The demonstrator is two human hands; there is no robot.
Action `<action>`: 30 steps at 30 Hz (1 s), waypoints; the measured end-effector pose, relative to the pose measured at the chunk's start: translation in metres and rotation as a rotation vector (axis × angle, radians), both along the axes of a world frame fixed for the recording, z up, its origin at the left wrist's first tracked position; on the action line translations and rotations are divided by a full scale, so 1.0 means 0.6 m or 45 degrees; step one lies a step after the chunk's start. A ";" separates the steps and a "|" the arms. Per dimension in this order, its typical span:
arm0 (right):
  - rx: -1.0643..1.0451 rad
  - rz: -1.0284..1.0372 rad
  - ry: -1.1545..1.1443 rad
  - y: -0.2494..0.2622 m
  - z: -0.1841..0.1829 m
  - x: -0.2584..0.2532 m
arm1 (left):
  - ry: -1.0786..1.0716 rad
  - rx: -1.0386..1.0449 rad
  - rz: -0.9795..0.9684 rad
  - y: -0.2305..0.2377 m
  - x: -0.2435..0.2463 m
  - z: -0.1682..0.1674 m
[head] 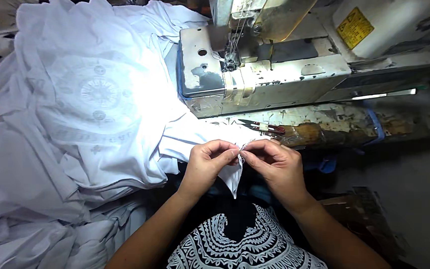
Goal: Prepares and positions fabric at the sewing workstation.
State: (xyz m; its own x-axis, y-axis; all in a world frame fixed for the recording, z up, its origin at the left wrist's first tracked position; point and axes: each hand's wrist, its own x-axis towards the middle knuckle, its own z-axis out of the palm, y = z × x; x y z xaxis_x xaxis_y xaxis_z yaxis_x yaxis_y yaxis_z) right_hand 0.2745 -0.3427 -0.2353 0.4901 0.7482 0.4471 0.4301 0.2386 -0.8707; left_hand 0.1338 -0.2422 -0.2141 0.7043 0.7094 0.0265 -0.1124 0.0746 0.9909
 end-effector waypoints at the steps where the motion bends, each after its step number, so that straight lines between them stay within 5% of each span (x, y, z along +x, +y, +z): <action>1: 0.012 -0.047 -0.112 0.002 -0.003 0.001 | 0.009 0.026 -0.002 0.000 0.001 0.000; 5: 0.024 -0.195 -0.391 0.006 -0.009 0.004 | 0.111 0.255 0.018 -0.002 0.012 0.001; 8: 0.047 -0.168 -0.312 0.002 -0.013 0.011 | 0.156 0.292 -0.023 -0.004 0.024 0.004; 14: 0.080 0.309 0.780 -0.020 -0.018 0.047 | -0.058 -0.225 -0.210 -0.002 0.036 0.001; 21: 0.120 -0.163 -0.249 -0.016 -0.025 0.018 | 0.080 0.269 -0.056 -0.007 0.034 0.008; 30: 0.047 -0.196 -0.204 0.000 -0.026 -0.004 | 0.120 0.404 0.047 -0.008 0.021 -0.001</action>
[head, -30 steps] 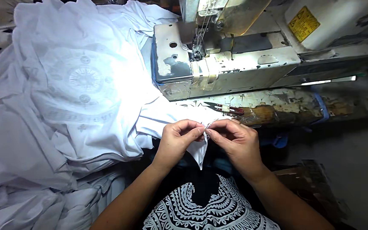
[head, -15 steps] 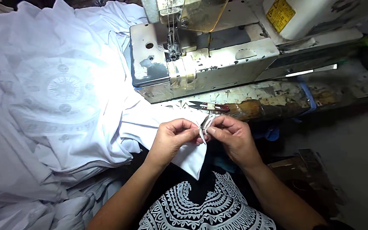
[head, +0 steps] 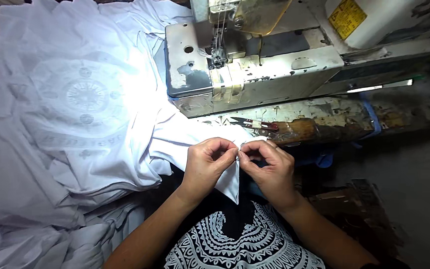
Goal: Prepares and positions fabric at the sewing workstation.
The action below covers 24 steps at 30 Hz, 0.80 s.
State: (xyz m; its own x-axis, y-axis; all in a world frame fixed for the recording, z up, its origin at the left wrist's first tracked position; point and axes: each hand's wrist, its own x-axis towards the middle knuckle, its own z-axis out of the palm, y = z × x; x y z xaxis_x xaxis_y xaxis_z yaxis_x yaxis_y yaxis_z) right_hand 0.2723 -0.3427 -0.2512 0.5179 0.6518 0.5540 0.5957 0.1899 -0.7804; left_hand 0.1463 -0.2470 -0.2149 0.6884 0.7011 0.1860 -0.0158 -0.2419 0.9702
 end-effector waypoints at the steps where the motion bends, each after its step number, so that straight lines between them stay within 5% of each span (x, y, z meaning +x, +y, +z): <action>1: -0.011 0.011 0.034 0.004 -0.002 0.000 | -0.005 -0.063 -0.003 -0.001 -0.002 0.000; 5: 0.037 0.156 0.339 0.010 -0.009 -0.003 | -0.023 -0.320 0.037 -0.005 -0.011 -0.003; 13: 0.160 0.212 0.254 0.001 -0.014 0.009 | -0.004 0.098 -0.025 0.001 -0.005 -0.002; 20: 0.153 0.180 0.232 -0.018 -0.018 0.022 | 0.036 0.186 -0.095 -0.004 0.012 0.005; 24: 0.213 0.357 0.619 -0.026 -0.017 0.031 | 0.033 -0.037 -0.124 -0.009 0.021 0.010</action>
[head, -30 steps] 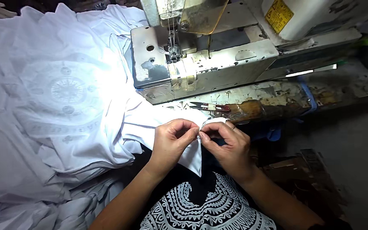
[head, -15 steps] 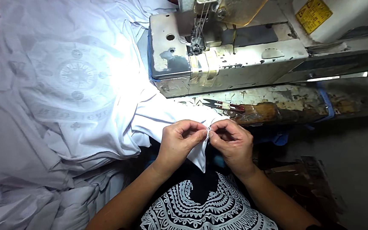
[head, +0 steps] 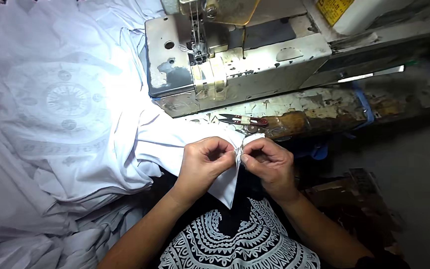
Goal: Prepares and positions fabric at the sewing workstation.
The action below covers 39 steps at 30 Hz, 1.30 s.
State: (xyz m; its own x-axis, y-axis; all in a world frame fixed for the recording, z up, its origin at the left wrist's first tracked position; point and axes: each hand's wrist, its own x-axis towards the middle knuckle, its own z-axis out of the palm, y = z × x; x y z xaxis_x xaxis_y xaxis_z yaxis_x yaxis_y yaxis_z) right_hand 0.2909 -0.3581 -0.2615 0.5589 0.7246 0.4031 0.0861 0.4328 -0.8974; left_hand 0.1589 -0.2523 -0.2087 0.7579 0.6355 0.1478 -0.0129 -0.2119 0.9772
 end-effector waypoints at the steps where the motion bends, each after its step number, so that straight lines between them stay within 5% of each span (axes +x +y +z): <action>1: 0.000 0.069 0.175 -0.001 -0.002 0.004 | -0.015 -0.112 -0.011 0.000 -0.002 0.001; 4: -0.095 0.245 0.527 -0.002 -0.006 0.010 | 0.004 -0.207 -0.012 -0.001 -0.011 0.002; 6: -0.180 0.345 0.487 -0.003 0.007 0.002 | 0.072 -0.147 0.006 -0.007 -0.017 -0.001; 9: -0.312 0.091 0.101 0.002 0.020 -0.009 | 0.007 -0.247 0.014 0.010 -0.032 0.003; 12: -0.454 -0.176 -0.370 0.006 0.004 0.002 | -0.485 -0.679 -0.037 0.057 -0.068 0.073; 14: -0.360 0.053 -0.097 0.009 0.004 0.007 | -0.577 -0.579 -0.013 0.069 -0.103 0.102; 18: -0.124 0.945 1.019 0.027 0.042 0.017 | -0.247 -0.377 0.304 0.062 -0.187 0.050; 20: -0.148 1.061 1.101 0.039 0.050 0.012 | -0.086 -0.202 0.429 0.056 -0.205 0.034; 26: -0.045 0.803 0.409 0.038 0.066 0.009 | -0.191 0.181 0.389 0.052 -0.229 0.050; 34: 0.118 -0.319 -0.907 0.001 0.064 -0.041 | -0.209 1.133 0.726 0.010 -0.212 0.042; 36: 0.157 -0.357 -0.980 -0.001 0.069 -0.038 | -0.180 1.008 0.680 0.012 -0.200 0.046; 39: 0.141 -0.195 -0.886 0.006 0.086 -0.034 | -0.358 0.197 0.479 0.019 -0.151 0.098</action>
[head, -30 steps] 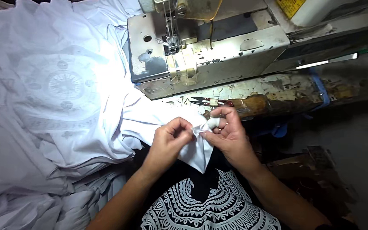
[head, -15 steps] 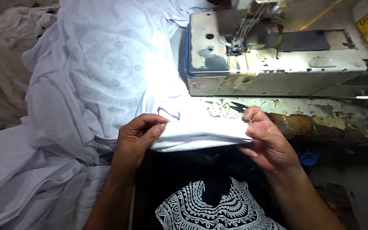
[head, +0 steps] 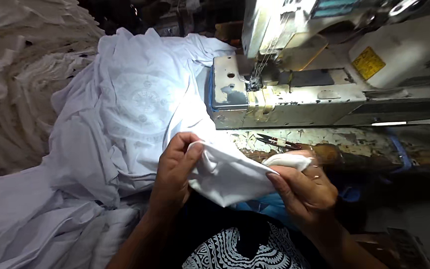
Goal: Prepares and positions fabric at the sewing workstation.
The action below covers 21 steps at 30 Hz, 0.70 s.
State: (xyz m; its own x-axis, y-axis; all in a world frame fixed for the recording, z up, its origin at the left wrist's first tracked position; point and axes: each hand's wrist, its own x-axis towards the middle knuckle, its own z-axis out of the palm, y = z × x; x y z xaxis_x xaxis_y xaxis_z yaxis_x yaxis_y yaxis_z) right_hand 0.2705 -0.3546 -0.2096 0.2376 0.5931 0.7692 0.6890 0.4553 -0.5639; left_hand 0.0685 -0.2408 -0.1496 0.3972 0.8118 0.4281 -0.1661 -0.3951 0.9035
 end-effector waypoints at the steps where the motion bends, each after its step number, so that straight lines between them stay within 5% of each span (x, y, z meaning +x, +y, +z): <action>1: -0.078 0.121 0.148 0.004 0.007 0.002 | 0.047 0.005 -0.035 0.011 0.019 0.029; 4: -0.353 0.587 0.976 0.032 0.010 0.015 | 0.506 0.611 0.006 0.102 0.086 0.090; 7: -0.436 0.597 1.378 0.080 0.000 0.043 | 1.105 0.792 -0.074 0.210 0.180 0.083; 9: -0.439 0.495 1.366 0.112 -0.003 0.059 | 1.222 0.776 -0.116 0.259 0.239 0.067; 12: -0.390 0.465 1.212 0.150 -0.001 0.067 | 1.046 0.810 -0.034 0.304 0.288 0.043; 21: -0.387 0.373 1.044 0.168 -0.005 0.053 | 0.976 0.726 -0.061 0.306 0.287 0.044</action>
State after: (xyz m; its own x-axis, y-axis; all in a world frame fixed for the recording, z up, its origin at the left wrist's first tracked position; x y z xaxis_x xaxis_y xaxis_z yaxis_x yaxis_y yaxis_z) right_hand 0.3020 -0.2539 -0.2125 0.4481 0.8645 0.2276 -0.0988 0.3010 -0.9485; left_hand 0.2406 -0.0573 -0.1235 0.7611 0.5373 0.3633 0.3636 -0.8173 0.4470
